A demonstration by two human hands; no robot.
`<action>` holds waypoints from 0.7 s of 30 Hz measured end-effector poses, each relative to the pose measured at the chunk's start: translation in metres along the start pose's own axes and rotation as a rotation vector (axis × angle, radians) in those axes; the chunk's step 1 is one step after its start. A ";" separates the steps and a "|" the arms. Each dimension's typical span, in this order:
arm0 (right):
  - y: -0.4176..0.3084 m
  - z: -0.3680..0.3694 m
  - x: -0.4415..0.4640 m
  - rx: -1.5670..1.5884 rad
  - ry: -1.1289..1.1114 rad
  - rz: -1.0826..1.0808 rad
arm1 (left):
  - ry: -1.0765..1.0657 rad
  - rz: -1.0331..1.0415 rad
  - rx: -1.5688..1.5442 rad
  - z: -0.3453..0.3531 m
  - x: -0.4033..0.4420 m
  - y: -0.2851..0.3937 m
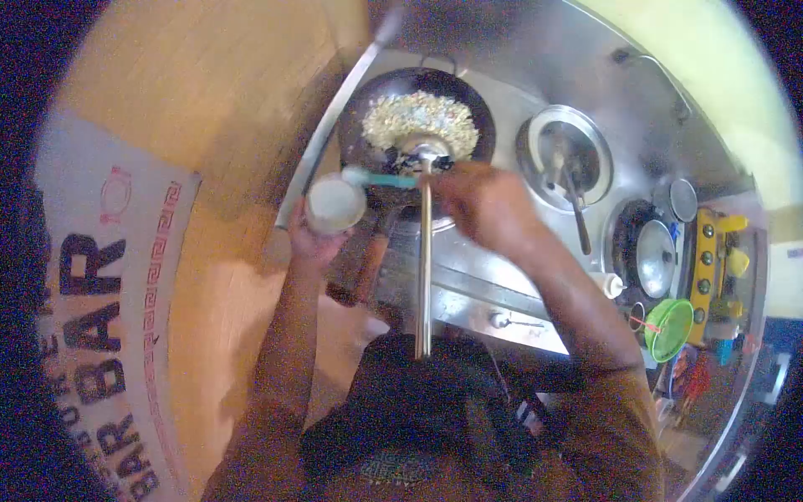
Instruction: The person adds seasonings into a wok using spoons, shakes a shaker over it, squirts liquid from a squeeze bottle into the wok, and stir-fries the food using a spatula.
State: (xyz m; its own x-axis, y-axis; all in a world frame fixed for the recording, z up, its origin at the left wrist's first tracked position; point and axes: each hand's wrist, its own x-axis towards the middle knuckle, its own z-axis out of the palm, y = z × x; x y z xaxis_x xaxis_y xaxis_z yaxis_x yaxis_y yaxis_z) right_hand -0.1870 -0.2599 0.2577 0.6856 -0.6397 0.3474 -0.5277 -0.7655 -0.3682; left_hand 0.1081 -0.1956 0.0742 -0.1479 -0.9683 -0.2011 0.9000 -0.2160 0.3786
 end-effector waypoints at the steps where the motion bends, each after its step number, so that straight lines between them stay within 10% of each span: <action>1: -0.019 0.005 0.001 -0.060 -0.116 0.017 | -0.014 0.010 0.008 0.001 0.004 -0.003; 21: 0.010 0.065 -0.052 0.879 -0.089 0.631 | 0.105 -0.053 0.137 0.043 0.011 -0.013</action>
State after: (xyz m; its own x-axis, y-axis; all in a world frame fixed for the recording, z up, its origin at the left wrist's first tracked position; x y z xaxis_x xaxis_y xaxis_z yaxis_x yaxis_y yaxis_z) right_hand -0.1953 -0.2294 0.1795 0.4695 -0.8661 -0.1716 -0.2782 0.0393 -0.9597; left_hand 0.0774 -0.2088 0.1063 -0.1432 -0.9383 -0.3147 0.8266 -0.2883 0.4834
